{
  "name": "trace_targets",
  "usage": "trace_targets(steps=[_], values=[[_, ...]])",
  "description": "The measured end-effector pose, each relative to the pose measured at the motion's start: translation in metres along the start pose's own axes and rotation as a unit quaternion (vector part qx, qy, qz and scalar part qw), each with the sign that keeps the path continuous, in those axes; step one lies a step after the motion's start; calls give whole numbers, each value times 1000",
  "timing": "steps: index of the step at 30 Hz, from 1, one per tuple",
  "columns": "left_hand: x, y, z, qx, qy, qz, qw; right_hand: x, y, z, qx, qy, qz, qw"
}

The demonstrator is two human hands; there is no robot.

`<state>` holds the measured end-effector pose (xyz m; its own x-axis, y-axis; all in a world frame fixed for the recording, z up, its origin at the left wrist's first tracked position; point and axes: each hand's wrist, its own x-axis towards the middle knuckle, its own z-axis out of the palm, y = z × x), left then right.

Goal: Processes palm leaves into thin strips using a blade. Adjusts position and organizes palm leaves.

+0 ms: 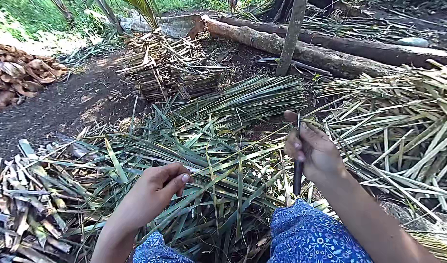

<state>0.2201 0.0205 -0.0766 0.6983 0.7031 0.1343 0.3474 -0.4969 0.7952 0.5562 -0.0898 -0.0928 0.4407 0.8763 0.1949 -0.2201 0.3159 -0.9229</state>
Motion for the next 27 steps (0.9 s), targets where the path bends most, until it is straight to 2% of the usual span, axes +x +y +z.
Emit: trace_targets(steps=[2, 7, 11, 15, 21, 23, 27], values=[[3, 0, 7, 20, 16, 11, 1000, -3, 1, 5, -9, -18, -1, 1000], [17, 28, 50, 41, 85, 88, 992, -21, 14, 35, -57, -200, 55, 977], [24, 46, 73, 43, 147, 132, 979, -32, 19, 54, -62, -285, 80, 953], [21, 49, 71, 25, 145, 145, 978, -29, 18, 48, -68, -269, 29, 960], [14, 41, 57, 26, 147, 103, 983, -9, 3, 19, -18, -75, -23, 997], [14, 40, 58, 28, 145, 91, 985, -11, 5, 21, -22, -97, -5, 995], [15, 42, 66, 17, 125, 79, 989, -26, 12, 43, -54, -261, 80, 960]])
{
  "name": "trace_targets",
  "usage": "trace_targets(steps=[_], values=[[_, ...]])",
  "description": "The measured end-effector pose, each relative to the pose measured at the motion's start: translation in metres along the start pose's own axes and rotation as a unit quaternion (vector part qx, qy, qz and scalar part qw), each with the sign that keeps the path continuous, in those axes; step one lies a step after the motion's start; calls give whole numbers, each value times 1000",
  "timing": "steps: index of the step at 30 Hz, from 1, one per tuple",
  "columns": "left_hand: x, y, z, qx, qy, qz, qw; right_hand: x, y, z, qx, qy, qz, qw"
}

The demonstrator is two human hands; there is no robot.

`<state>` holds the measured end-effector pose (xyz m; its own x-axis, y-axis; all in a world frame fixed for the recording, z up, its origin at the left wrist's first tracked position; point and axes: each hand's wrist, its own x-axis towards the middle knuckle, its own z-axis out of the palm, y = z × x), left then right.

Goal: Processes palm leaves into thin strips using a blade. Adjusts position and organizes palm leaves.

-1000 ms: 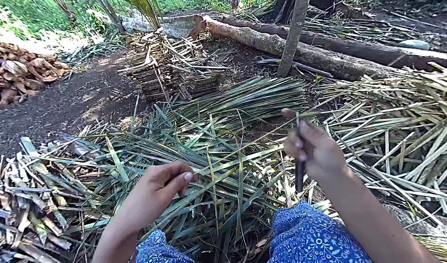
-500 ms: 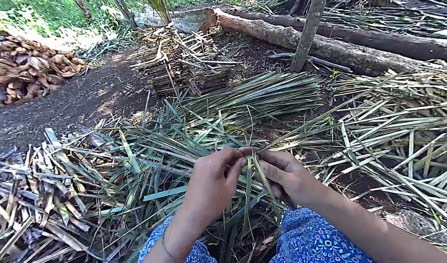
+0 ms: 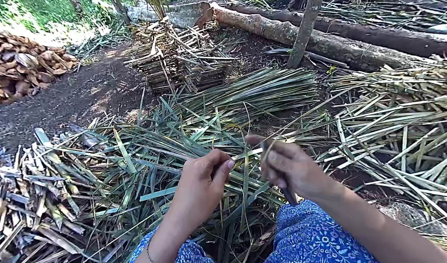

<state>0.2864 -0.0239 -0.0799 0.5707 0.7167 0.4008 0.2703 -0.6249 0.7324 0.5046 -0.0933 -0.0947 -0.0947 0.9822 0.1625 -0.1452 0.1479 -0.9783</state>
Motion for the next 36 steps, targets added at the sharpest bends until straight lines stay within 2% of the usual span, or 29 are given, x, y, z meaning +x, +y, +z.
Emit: trace_targets(steps=[3, 6, 8, 10, 13, 15, 17, 22, 25, 27, 32, 36], values=[[1, 3, 4, -26, -7, -7, 1000, 3, 5, 12, 8, -76, 29, 997], [2, 2, 4, -55, -20, -20, 998, 3, 8, 11, 19, -81, 24, 996], [2, 1, 1, -65, -29, -23, 997, 2, 5, 5, 23, -42, 11, 999], [1, -4, -7, -63, -33, -25, 997, 1, 2, -9, 39, 35, -19, 998], [0, -15, -28, -67, -55, -58, 995, 2, -4, -39, 58, 162, -76, 982], [2, -18, -32, -62, -79, -77, 992, -1, -5, -45, 60, 201, -82, 974], [3, -16, -24, -38, -78, -70, 994, -2, -5, -37, 40, 179, -81, 980], [8, 1, 9, -12, -5, 19, 1000, -2, 2, -8, 12, 29, -37, 999], [10, 2, 7, -22, -10, 29, 999, 1, 4, -6, 24, 28, -51, 998], [10, -2, -1, -22, -23, 21, 999, 0, 1, -14, 15, 68, -74, 995], [8, -34, -40, 20, -40, -29, 999, -7, -10, -52, 20, 247, -121, 961], [3, -72, -93, 147, 1, -106, 983, -15, -13, -83, 60, 348, -155, 922]])
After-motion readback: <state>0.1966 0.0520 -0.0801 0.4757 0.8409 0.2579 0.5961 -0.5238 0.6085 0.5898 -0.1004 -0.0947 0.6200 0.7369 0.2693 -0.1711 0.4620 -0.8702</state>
